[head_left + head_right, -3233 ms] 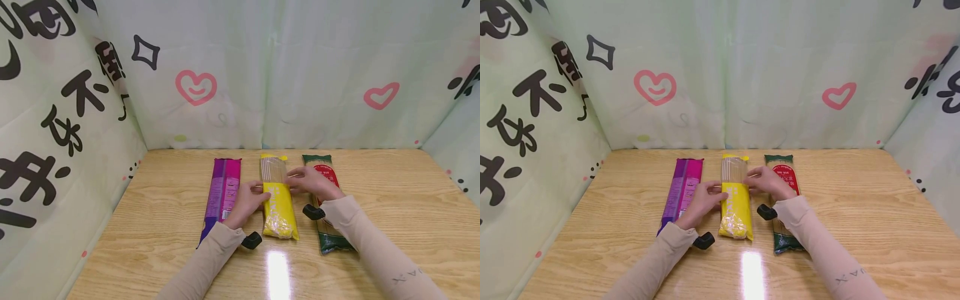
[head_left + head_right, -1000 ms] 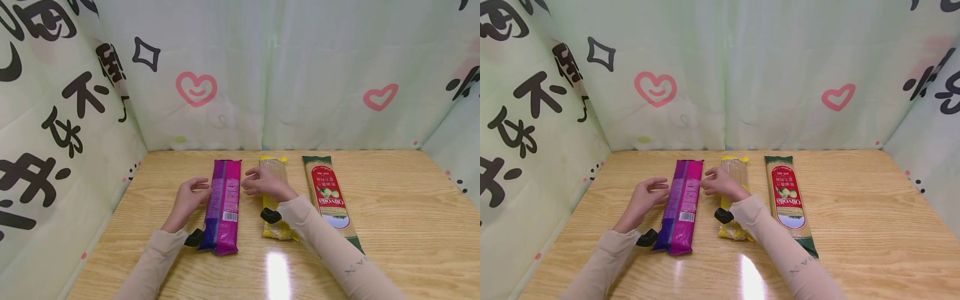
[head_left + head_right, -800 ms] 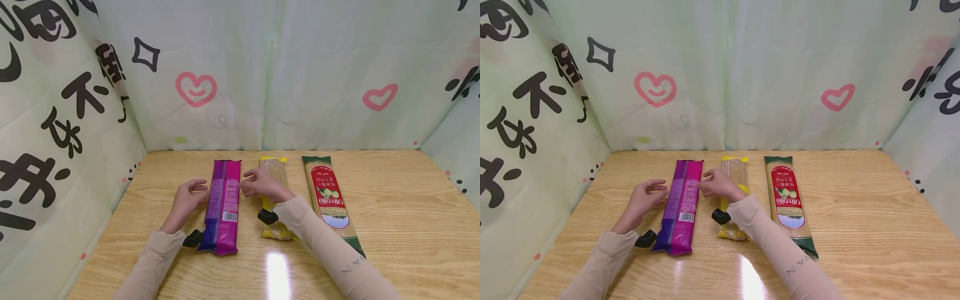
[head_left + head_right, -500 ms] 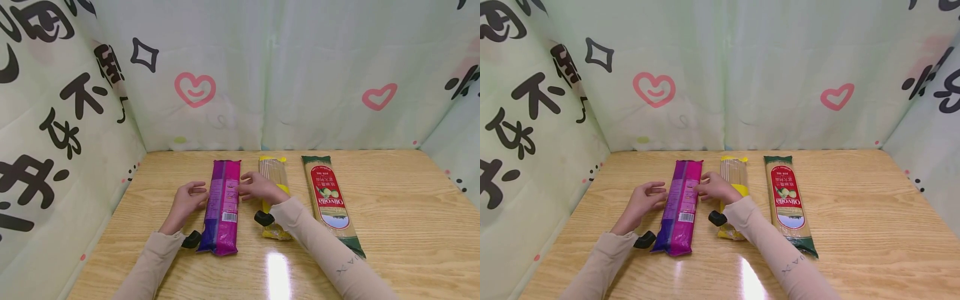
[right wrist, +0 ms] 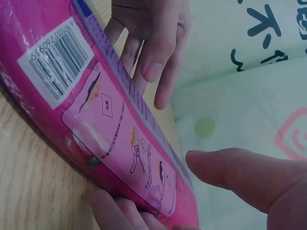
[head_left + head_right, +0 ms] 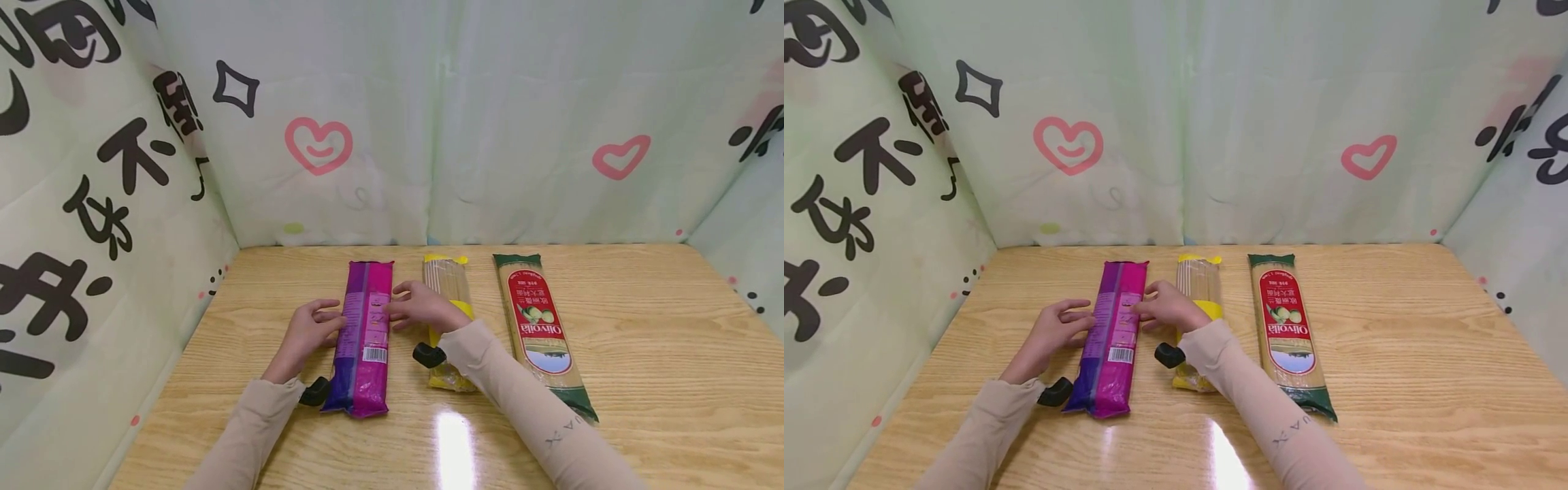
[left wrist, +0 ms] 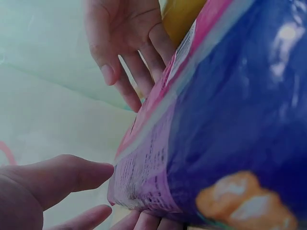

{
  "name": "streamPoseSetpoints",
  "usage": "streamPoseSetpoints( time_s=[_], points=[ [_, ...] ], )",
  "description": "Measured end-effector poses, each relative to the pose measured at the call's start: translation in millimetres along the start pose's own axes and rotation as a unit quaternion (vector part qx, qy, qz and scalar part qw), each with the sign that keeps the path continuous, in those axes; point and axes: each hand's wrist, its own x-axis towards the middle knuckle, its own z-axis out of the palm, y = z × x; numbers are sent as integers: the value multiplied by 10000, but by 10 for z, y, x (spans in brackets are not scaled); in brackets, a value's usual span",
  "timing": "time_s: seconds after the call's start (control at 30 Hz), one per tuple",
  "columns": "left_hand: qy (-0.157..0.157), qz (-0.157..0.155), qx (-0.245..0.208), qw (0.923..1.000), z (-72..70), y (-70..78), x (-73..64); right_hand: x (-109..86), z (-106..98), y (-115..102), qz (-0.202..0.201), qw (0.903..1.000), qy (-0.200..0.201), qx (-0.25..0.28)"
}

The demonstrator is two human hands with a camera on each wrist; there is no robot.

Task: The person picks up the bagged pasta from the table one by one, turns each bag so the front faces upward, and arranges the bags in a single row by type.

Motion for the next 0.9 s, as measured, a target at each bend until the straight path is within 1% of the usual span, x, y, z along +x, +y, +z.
streamPoseSetpoints(
  time_s=[0.1, 0.3, 0.43, 0.73, 0.9],
  points=[
    [19, -20, 105, 9999, 10, 0, -2, -4, 9, -9, 26, 10000, -30, 54],
    [64, -77, 325, 9994, 26, -12, 2, 4, 38, -3, 88, 9999, 47, -34],
    [91, -76, 393, 9992, 36, -12, -4, 11, 60, 5, 76, 10000, 31, -15],
    [160, -9, 488, 9987, 66, -8, -19, -8, 146, 14, 76, 9999, -65, -31],
    [227, 71, 536, 9983, 85, 5, -16, -21, 163, 21, 88, 9999, -58, -131]
  ],
)
